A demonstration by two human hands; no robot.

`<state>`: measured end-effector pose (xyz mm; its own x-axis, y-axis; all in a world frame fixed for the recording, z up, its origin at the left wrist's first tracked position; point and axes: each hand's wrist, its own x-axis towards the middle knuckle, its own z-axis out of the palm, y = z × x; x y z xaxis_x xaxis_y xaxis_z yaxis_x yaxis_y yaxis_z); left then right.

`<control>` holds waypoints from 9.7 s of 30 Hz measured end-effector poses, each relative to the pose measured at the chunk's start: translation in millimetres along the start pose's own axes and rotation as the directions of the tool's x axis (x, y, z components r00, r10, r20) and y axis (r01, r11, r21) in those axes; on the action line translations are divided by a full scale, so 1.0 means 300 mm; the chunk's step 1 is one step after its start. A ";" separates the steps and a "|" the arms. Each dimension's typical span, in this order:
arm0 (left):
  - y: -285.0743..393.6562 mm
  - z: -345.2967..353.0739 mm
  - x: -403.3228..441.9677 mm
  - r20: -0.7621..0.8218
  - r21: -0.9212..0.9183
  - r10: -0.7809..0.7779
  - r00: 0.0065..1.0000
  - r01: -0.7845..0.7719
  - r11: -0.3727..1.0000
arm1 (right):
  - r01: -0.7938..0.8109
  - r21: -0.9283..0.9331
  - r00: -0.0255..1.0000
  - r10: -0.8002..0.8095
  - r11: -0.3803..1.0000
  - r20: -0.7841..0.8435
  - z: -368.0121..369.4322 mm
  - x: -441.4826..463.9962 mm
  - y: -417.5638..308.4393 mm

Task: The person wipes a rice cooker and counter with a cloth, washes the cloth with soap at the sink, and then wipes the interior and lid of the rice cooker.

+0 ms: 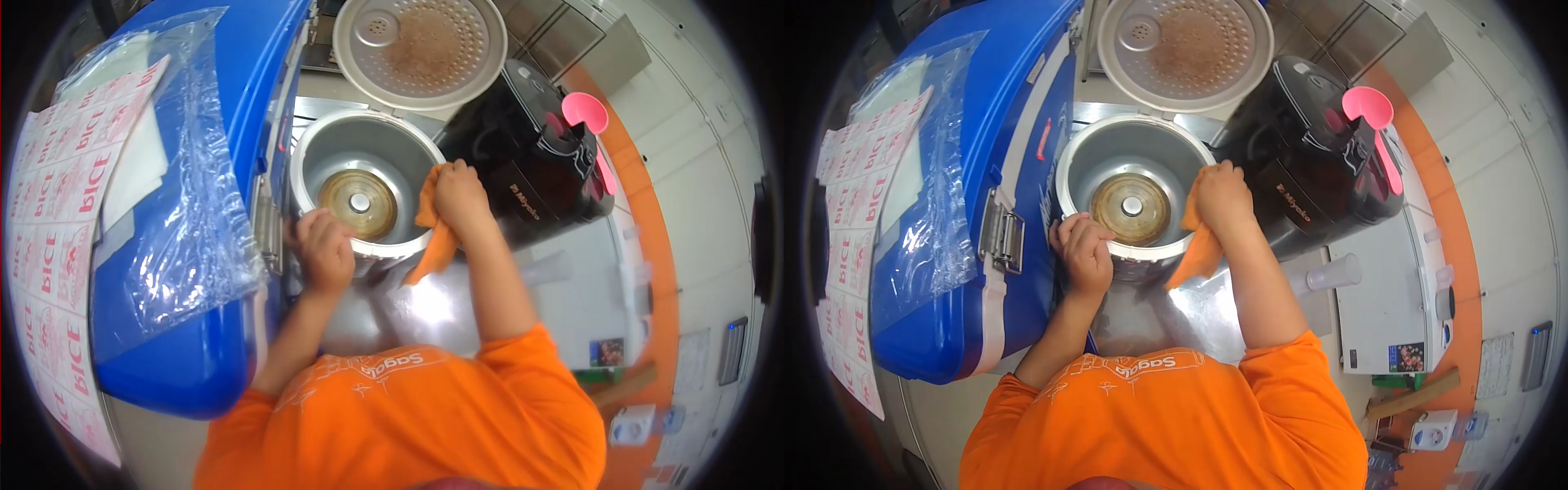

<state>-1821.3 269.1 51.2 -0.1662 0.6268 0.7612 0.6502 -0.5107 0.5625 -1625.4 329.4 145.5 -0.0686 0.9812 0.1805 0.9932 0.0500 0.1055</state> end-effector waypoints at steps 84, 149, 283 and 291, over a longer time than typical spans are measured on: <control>0.704 -0.141 0.713 -0.162 0.021 0.506 0.847 -0.510 0.860 | 0.574 0.812 0.563 0.772 -0.109 -0.294 -0.216 0.694 -0.064; 0.257 0.002 1.384 0.731 0.421 -0.115 0.672 -0.312 0.852 | 0.389 0.912 0.865 -0.289 -0.132 -0.410 -0.169 -0.431 0.218; 2.570 3.366 -0.327 0.948 -0.291 0.311 -0.069 0.209 0.934 | -0.028 0.546 0.949 -0.150 0.837 0.278 0.940 -0.360 4.162; 1.792 3.602 0.056 0.795 0.315 -0.458 0.399 0.374 0.872 | 0.138 0.695 0.826 -0.469 0.706 0.313 1.128 0.740 4.139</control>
<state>-673.4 641.0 17.9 0.2255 0.9512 -0.2105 0.7383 -0.0259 0.6739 -375.5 672.5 -14.4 -0.4929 0.8452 -0.2065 0.7575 0.3001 -0.5798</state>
